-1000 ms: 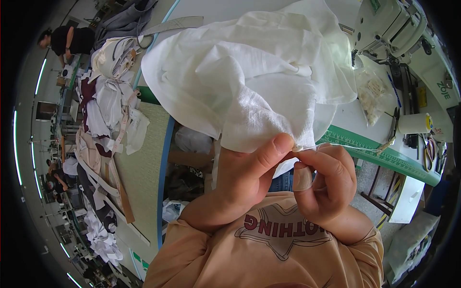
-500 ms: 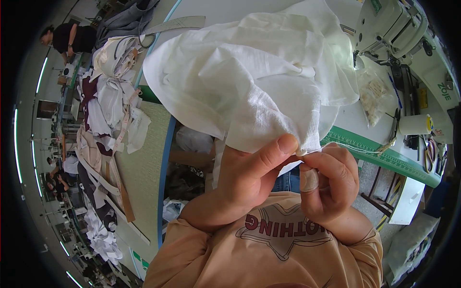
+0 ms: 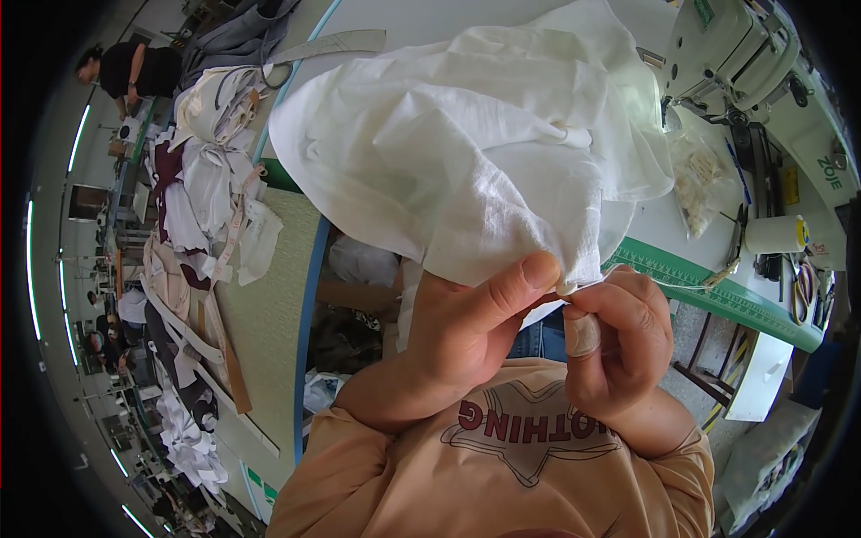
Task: Trim excess threads from the white fabric garment using small nippers.
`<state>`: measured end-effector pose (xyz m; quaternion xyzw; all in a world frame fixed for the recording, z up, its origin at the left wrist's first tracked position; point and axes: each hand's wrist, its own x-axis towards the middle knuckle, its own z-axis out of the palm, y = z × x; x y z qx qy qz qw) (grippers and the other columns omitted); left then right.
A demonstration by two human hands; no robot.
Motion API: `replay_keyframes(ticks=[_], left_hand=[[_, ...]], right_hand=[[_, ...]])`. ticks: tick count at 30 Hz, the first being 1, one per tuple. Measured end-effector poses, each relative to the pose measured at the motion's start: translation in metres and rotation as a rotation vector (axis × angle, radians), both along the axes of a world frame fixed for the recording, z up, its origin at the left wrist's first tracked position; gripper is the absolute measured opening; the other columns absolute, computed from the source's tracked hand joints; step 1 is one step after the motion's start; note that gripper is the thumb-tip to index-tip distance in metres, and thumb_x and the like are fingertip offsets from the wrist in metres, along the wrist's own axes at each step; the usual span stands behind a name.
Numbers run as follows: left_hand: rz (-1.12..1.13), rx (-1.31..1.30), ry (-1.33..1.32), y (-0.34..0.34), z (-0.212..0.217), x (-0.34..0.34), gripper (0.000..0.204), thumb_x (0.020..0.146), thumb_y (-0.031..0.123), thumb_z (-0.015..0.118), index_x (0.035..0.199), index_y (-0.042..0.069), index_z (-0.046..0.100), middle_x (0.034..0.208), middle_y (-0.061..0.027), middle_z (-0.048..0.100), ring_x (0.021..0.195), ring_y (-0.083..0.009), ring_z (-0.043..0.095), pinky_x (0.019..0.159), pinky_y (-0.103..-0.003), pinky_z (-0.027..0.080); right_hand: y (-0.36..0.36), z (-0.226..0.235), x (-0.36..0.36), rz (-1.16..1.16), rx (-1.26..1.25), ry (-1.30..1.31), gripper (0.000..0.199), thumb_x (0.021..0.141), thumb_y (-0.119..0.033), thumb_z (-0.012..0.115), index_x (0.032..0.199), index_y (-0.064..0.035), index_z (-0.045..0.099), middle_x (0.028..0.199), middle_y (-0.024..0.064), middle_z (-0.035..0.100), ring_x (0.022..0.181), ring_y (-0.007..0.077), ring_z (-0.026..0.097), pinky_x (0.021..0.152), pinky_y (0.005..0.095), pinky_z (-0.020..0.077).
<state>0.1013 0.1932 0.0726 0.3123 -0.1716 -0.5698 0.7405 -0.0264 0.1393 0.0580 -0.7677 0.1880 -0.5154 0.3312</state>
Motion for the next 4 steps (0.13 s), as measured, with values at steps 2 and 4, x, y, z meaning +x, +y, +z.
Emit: replay_keyframes(ticks=[2,4], left_hand=[[-0.013,-0.015,-0.025,-0.0014,-0.0010,0.0013,0.049,0.083,0.006,0.064,0.128,0.004,0.043,0.112,-0.0072,0.055,0.103,-0.0184,0.055,0.087,-0.034,0.046],[-0.015,-0.033,-0.095,-0.0023,-0.0030,0.0015,0.055,0.083,0.009,0.066,0.132,0.005,0.040,0.116,-0.0077,0.055,0.105,-0.0184,0.055,0.090,-0.033,0.044]], right_hand=[[0.0002,0.0007,-0.0004,-0.004,0.022,0.011,0.020,0.070,0.004,0.063,0.090,0.0035,0.064,0.077,0.0096,0.062,0.064,0.0193,0.057,0.056,0.0274,0.0452],[0.0003,0.0013,-0.0006,-0.006,0.033,0.016,0.020,0.070,0.004,0.064,0.090,0.0032,0.064,0.076,0.0096,0.062,0.064,0.0195,0.057,0.056,0.0274,0.0454]])
